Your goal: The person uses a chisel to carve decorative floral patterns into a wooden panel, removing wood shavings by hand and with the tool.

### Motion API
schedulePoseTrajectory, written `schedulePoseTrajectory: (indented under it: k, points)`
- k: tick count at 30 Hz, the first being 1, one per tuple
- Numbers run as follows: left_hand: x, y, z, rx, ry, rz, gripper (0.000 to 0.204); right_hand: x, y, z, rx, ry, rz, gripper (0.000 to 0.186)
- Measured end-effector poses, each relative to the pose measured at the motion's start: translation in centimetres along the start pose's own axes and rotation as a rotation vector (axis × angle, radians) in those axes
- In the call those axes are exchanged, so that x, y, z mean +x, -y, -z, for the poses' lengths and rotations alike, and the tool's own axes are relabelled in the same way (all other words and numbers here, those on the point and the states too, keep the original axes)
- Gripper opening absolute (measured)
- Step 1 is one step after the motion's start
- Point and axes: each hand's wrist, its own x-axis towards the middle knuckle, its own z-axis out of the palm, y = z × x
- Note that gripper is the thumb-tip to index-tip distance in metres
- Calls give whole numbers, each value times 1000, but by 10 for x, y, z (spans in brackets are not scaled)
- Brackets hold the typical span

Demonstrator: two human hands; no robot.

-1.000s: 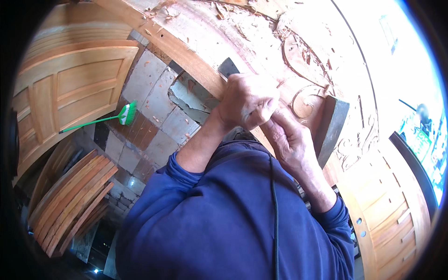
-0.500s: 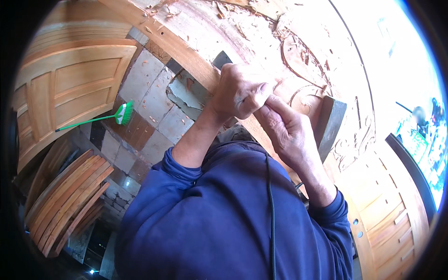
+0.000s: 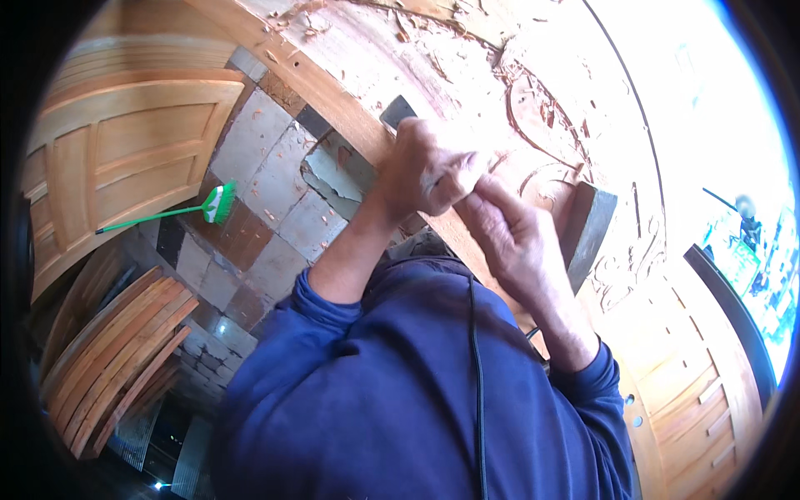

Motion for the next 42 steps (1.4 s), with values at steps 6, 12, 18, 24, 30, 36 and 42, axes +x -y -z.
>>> schedulePoseTrajectory:
  k: [6,12,18,24,30,36,42]
  points:
    - [-7,2,-6,50,-2,-36,24,3,-12,-2,-6,11,62,37]
    - [-4,30,-9,200,-195,-110,27,21,9,-3,5,46,23,37]
    - [17,48,24,111,48,-21,31,41,7,-21,5,-22,122,38]
    - [21,-7,-13,208,81,-284,37,0,-75,-8,207,-216,243,36]
    - [-32,-21,-37,135,181,-66,48,-33,-99,-14,111,-108,88,26]
    - [-15,-7,-10,-20,107,-73,27,-32,-17,-32,199,-79,-51,25]
    - [-21,-6,-13,-55,138,-78,27,-37,-30,-43,290,-136,-60,28]
